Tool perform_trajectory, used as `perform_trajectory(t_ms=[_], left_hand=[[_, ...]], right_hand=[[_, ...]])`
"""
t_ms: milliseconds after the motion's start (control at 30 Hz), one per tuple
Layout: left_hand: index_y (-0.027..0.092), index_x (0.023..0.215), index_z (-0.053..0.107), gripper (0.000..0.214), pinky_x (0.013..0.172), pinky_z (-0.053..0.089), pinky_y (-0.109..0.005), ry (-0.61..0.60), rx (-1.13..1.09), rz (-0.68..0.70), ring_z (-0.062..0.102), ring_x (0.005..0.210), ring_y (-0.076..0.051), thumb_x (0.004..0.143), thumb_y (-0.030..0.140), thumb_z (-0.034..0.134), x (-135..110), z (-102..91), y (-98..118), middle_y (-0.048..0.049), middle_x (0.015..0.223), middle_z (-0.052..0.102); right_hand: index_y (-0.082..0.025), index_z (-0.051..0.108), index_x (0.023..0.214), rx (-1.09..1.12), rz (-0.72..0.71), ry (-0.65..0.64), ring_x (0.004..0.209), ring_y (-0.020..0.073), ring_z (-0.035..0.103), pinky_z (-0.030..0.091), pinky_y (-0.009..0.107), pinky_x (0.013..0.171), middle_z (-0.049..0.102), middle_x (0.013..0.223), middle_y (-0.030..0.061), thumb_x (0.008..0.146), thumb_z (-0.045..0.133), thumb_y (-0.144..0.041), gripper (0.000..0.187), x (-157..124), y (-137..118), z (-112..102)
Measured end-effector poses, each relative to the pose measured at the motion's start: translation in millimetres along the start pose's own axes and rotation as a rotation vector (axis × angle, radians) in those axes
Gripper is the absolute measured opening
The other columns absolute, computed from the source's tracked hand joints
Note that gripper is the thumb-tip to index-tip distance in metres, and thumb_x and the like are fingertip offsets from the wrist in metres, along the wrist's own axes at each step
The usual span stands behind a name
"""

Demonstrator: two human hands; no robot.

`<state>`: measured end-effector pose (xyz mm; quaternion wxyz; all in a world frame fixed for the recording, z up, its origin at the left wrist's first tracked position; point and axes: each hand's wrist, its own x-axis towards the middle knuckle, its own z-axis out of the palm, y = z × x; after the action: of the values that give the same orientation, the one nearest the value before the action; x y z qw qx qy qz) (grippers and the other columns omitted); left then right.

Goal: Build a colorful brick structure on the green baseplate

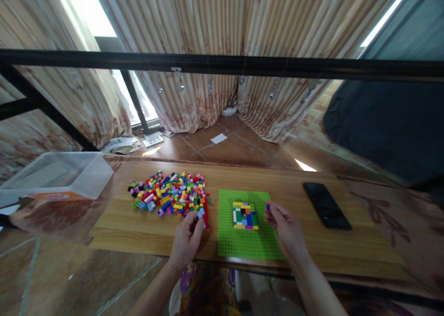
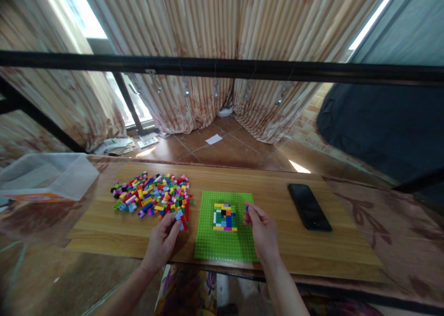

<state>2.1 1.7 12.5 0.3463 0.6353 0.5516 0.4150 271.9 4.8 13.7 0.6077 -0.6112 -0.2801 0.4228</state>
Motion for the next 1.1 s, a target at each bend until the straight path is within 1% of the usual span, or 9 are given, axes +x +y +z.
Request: perform_trajectory(t_ms=[100,167,233,300,433,533,800,967,1100], left_hand=[[0.018,0.084,0.057,0.021,0.062,0.039,-0.022,-0.009,0.019,-0.004,0.048,0.065,-0.012,0.090,0.035,0.045,-0.4,0.4,-1.8,0.0016,0.070,0.052],[0.018,0.083,0.056,0.022,0.061,0.038,-0.021,-0.009,0.033,-0.014,0.047,0.063,-0.012,0.090,0.036,0.046,-0.5,0.6,-2.6,0.0021,0.068,0.050],[0.019,0.082,0.056,0.021,0.060,0.038,-0.021,-0.007,0.043,-0.020,0.047,0.062,-0.012,0.090,0.035,0.046,-0.3,0.8,-2.7,0.0024,0.067,0.049],[0.019,0.083,0.056,0.021,0.061,0.038,-0.021,-0.005,0.046,-0.015,0.047,0.063,-0.012,0.090,0.035,0.046,0.0,0.9,-2.3,0.0022,0.068,0.049],[0.019,0.082,0.056,0.020,0.061,0.038,-0.022,0.005,0.057,0.002,0.047,0.063,-0.012,0.090,0.034,0.046,0.7,1.1,-0.3,0.0017,0.068,0.051],[0.019,0.082,0.057,0.020,0.060,0.038,-0.021,0.017,0.067,0.006,0.047,0.062,-0.012,0.089,0.034,0.046,0.8,1.3,1.1,0.0017,0.068,0.051],[0.018,0.084,0.058,0.019,0.061,0.039,-0.021,0.019,0.069,0.001,0.049,0.062,-0.012,0.089,0.033,0.047,0.5,1.5,2.0,0.0017,0.068,0.053],[0.019,0.084,0.058,0.020,0.061,0.040,-0.021,0.013,0.066,-0.003,0.050,0.063,-0.012,0.089,0.034,0.047,0.6,1.5,2.2,0.0014,0.069,0.054],[0.019,0.086,0.060,0.020,0.060,0.039,-0.021,0.024,0.073,-0.002,0.049,0.062,-0.012,0.089,0.034,0.047,0.4,2.1,1.7,0.0013,0.069,0.054]], right_hand=[[-0.016,0.074,0.087,-0.032,-0.017,-0.030,0.065,0.0155,0.062,0.053,0.030,0.060,0.072,0.080,0.0066,0.065,0.074,-0.049,0.040,4.7,2.3,4.1],[-0.016,0.075,0.086,-0.057,-0.023,-0.047,0.066,0.0166,0.064,0.055,0.033,0.064,0.073,0.083,0.0072,0.063,0.076,-0.048,0.040,9.0,1.9,5.8],[-0.017,0.075,0.086,-0.085,-0.038,-0.067,0.069,0.0178,0.066,0.055,0.035,0.069,0.074,0.084,0.0070,0.062,0.077,-0.046,0.038,13.7,0.1,7.1],[-0.017,0.074,0.087,-0.139,-0.070,-0.088,0.071,0.0191,0.068,0.055,0.037,0.073,0.074,0.082,0.0064,0.063,0.075,-0.044,0.036,18.4,-2.4,8.6],[-0.021,0.075,0.088,-0.358,-0.236,-0.170,0.082,0.0223,0.068,0.052,0.041,0.082,0.075,0.087,0.0061,0.072,0.067,-0.043,0.029,25.5,-5.5,13.2],[-0.023,0.075,0.089,-0.441,-0.319,-0.243,0.090,0.0227,0.067,0.050,0.041,0.088,0.075,0.093,0.0044,0.077,0.063,-0.041,0.025,28.1,-2.5,17.2],[-0.024,0.075,0.088,-0.404,-0.264,-0.336,0.090,0.0211,0.067,0.050,0.039,0.087,0.075,0.094,0.0036,0.077,0.061,-0.038,0.022,28.9,13.6,18.1],[-0.024,0.075,0.086,-0.409,-0.255,-0.363,0.091,0.0211,0.067,0.049,0.040,0.089,0.075,0.094,0.0034,0.079,0.059,-0.037,0.022,29.6,13.5,15.8],[-0.022,0.073,0.094,-0.400,-0.223,-0.367,0.093,0.0220,0.067,0.049,0.041,0.089,0.074,0.096,0.0048,0.079,0.060,-0.041,0.027,30.9,10.8,16.5]])
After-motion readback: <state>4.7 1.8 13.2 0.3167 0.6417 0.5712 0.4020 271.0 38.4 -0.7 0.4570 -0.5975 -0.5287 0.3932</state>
